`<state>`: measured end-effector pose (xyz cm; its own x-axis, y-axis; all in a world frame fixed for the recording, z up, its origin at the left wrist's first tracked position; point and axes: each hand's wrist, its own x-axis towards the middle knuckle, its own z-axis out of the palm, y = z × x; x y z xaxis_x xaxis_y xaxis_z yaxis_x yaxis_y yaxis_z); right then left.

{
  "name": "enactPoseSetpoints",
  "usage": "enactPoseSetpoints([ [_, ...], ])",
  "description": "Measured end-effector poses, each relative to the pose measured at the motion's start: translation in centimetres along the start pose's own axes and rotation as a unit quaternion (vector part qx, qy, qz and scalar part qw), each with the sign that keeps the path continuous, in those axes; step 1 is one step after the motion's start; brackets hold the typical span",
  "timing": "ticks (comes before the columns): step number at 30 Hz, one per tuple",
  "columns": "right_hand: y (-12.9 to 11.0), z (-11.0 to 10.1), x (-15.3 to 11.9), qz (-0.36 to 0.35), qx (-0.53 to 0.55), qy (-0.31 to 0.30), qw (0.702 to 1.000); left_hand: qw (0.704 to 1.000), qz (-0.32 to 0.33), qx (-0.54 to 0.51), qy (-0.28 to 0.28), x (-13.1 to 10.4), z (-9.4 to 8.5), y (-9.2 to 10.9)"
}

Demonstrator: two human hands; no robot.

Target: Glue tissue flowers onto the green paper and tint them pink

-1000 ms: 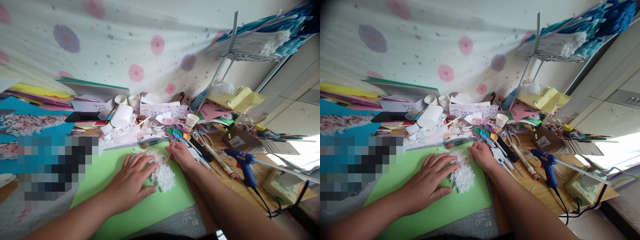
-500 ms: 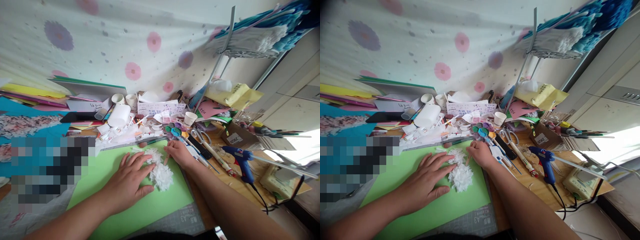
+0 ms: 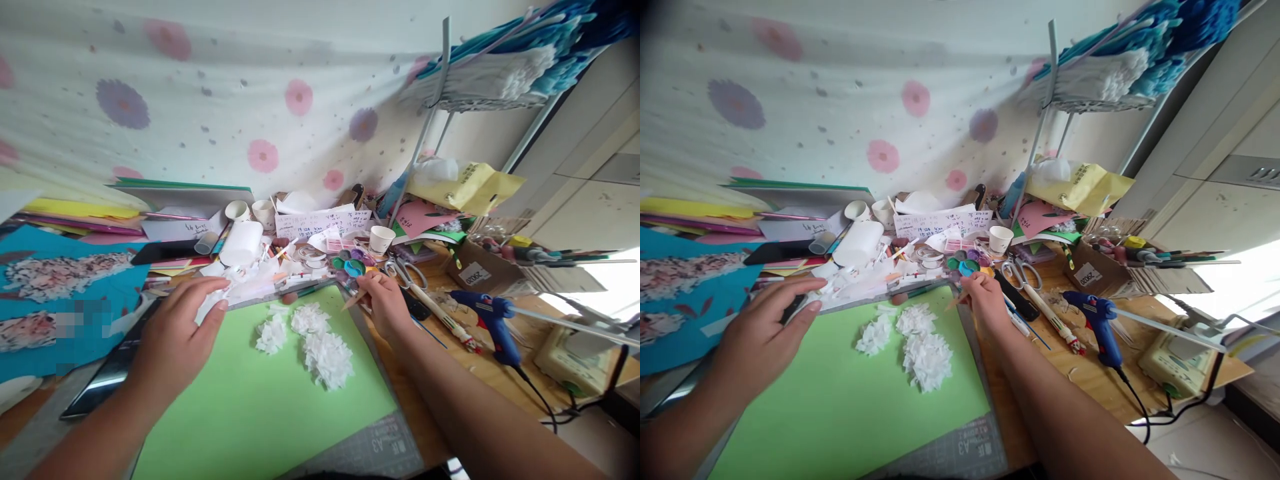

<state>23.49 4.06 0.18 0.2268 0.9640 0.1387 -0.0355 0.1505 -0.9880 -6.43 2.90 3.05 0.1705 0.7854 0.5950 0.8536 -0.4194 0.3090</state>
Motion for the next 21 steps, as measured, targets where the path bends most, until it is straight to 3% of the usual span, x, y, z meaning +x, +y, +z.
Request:
enactPoseSetpoints([
  [2, -0.3, -0.3, 0.1, -0.002, 0.023, 0.015, 1.000, 0.994, -0.026, 0.026, -0.099, 0.3, -0.3, -1.3],
  [4, -0.4, -0.4, 0.0, -0.005, 0.027, 0.014, 1.000, 0.983, -0.012, 0.026, -0.182, 0.3, 0.1, -1.8],
  [12, 0.6, 0.2, -0.4, -0.034, -0.034, -0.063, 0.997, 0.947, 0.061, 0.013, -0.316, 2.8, 2.6, 1.5],
  [18, 1.3, -0.6, -0.1, -0.065, -0.069, -0.089, 0.992, 0.940, 0.021, 0.008, -0.340, 4.6, 4.9, 2.6],
  [21, 1.6, -0.8, 0.0, -0.084, -0.069, -0.101, 0.989, 0.948, 0.000, -0.006, -0.317, 4.6, 4.3, 2.4],
])
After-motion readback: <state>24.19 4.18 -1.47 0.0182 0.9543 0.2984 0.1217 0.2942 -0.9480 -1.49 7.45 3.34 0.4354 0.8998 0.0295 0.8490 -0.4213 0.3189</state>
